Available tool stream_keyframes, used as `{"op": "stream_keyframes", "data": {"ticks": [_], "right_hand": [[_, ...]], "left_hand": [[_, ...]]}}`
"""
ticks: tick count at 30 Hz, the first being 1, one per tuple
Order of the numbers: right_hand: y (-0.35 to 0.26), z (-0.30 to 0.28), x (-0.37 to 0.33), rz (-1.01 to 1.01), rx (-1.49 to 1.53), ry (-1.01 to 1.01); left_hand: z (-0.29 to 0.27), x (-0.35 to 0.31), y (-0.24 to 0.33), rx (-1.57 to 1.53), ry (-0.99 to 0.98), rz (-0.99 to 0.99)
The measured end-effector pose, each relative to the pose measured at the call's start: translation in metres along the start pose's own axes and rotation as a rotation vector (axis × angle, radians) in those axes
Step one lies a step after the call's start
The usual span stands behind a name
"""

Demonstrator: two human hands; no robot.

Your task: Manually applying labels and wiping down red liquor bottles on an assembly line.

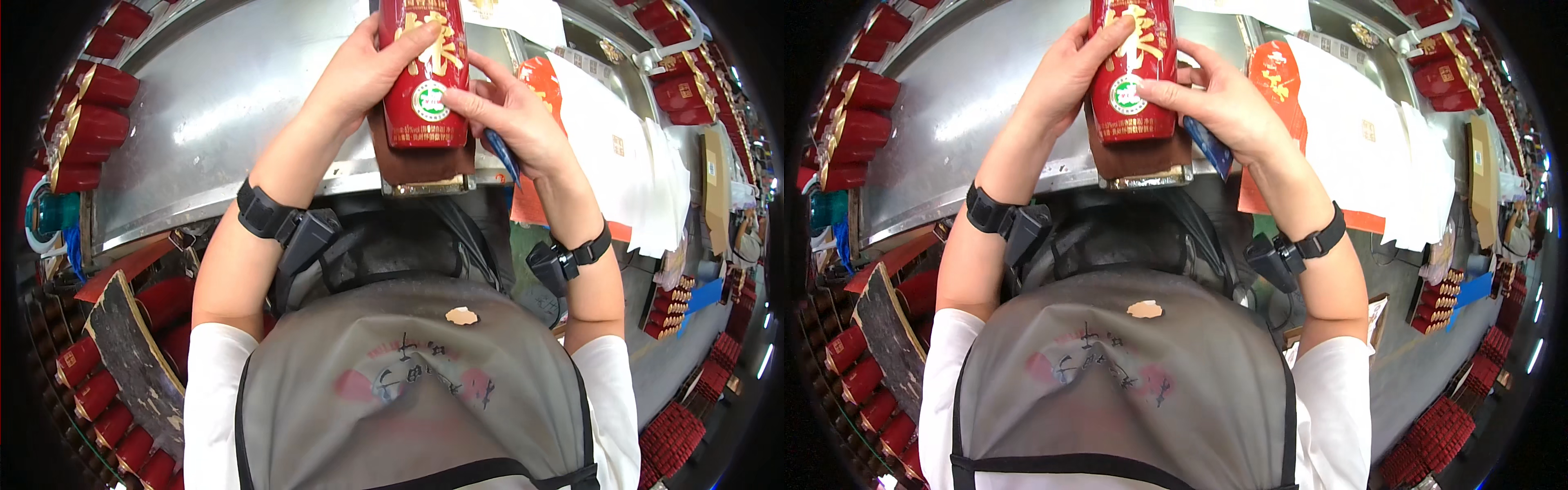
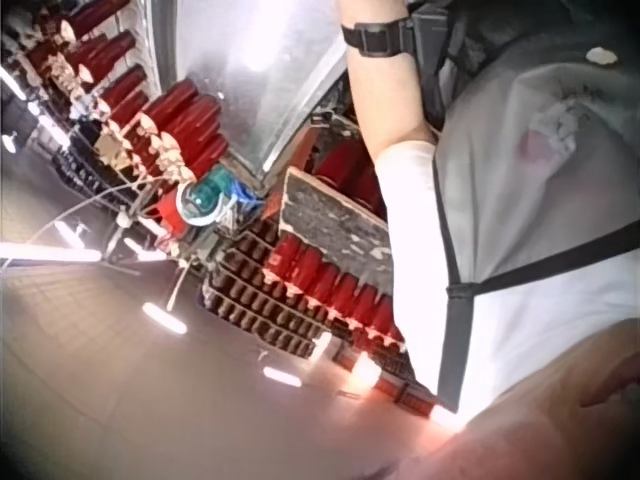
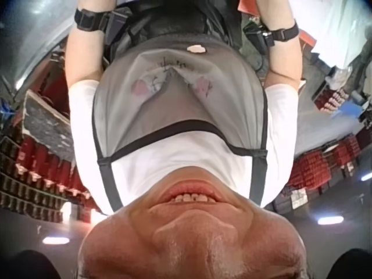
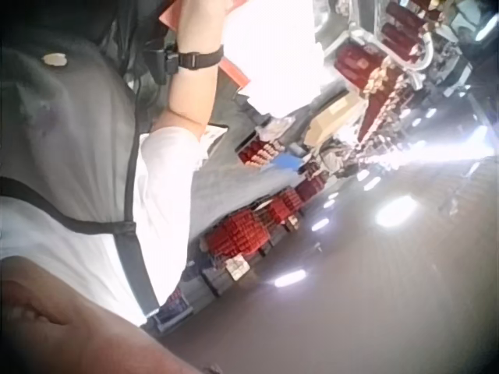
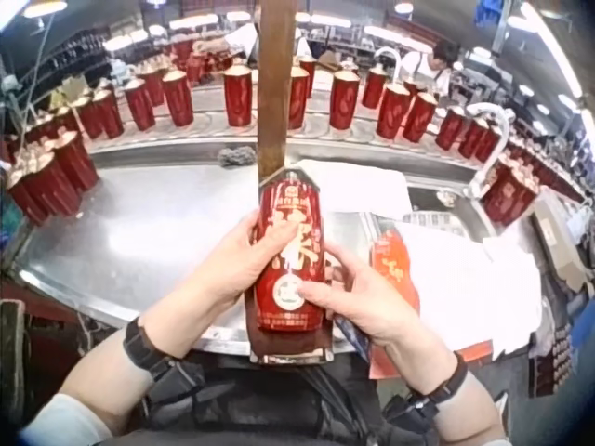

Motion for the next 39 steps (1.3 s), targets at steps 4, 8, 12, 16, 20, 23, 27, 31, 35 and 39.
{"op": "stream_keyframes", "data": {"ticks": [4,8,12,16,20,23,27,31,35,39], "right_hand": [[-0.001,-0.002,-0.003,0.006,0.009,0.029],[0.004,-0.003,-0.005,0.027,0.026,0.038],[0.008,-0.003,-0.004,0.025,0.058,0.030],[0.009,-0.002,-0.004,0.038,0.108,0.028],[0.010,-0.002,-0.003,0.053,0.137,0.018],[0.013,-0.005,-0.001,0.050,0.094,0.017],[0.011,-0.005,-0.001,0.068,0.042,0.032],[0.007,-0.001,-0.003,0.045,0.063,0.045],[0.005,0.001,-0.005,0.023,0.089,0.044],[0.007,0.000,-0.007,0.038,0.095,0.049]], "left_hand": [[0.000,-0.004,0.002,0.024,0.139,0.042],[0.002,-0.007,0.001,0.012,0.172,-0.016],[0.002,-0.008,0.002,0.009,0.173,-0.031],[0.002,-0.008,0.000,0.011,0.188,-0.040],[0.002,-0.006,0.001,-0.006,0.174,-0.033],[0.002,-0.006,0.002,-0.003,0.168,-0.032],[0.002,-0.005,0.000,-0.004,0.160,-0.042],[0.002,-0.006,0.000,-0.015,0.157,-0.040],[0.001,-0.008,-0.002,-0.018,0.162,-0.041],[0.001,-0.009,-0.003,0.000,0.161,-0.030]]}}
Point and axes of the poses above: each hand's wrist, its own x-axis towards the middle knuckle, its own z-axis out of the palm, y = z × x, the point moved 7 cm from there along x, towards the middle knuckle, and after that the axes turned 2 degrees about x, right-handed, at the moved point
